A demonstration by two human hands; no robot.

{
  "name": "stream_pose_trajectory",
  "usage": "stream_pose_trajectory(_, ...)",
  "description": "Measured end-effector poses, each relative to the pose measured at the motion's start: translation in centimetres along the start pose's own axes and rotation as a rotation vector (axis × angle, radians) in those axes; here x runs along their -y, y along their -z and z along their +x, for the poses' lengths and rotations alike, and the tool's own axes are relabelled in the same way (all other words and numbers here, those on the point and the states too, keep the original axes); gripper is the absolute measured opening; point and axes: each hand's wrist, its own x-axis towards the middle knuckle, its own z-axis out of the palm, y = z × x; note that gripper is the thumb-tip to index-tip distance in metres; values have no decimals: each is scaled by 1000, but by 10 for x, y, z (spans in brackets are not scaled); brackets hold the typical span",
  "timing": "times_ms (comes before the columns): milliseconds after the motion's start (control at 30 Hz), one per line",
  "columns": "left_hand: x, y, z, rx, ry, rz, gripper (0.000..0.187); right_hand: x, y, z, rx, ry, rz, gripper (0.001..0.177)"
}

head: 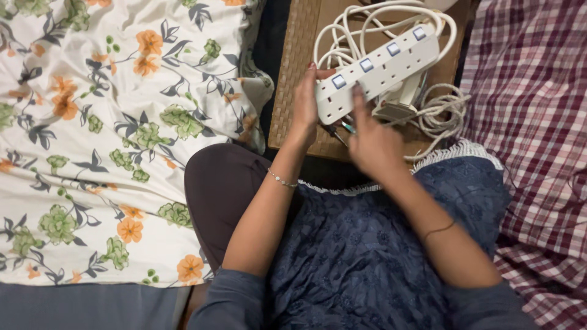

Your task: The person cleans a white power strip by first using a screwdriver to remove screws from the back, then wiping the surface with a cloth, and finally scrubbing the outlets with a toothbrush. The power strip remains on a small wooden table throughout.

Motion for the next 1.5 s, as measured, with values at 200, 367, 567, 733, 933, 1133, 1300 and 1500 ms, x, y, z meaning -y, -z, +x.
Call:
stream_pose_trajectory(200, 3, -1, 1, 49, -6, -39, 73, 15, 4, 0, -166, 205, -12, 92)
stream_pose_trajectory(367, 8, 0, 1, 78, 7, -118, 88, 25, -15, 1, -222, 240, -66, 89)
stream_pose_trajectory(567, 3, -1, -3, 110, 185, -337, 92, 19, -36, -9, -279, 460, -108, 81)
stream_pose_trajectory(733, 2, -1, -1, 115, 221, -310, 77, 2, -25, -5, 19, 421, -131, 79)
stream_pose_trajectory(933, 10, 2, 4, 108, 150, -268, 51, -52, -4, 10, 201, 521, 136, 59)
stream_pose_trajectory(1133, 2, 0, -2, 97, -9, -141, 38, -80, -20, 35, 300, 162, -26, 50)
stream_pose_trajectory(1300, -20, -8, -14, 49, 221, -177, 30, -73, -30, 44, 89, 119, -49, 52)
stream_pose_trajectory(1500, -15, -7, -10, 58, 90, -151, 31, -41, -44, 31, -399, 324, -250, 62)
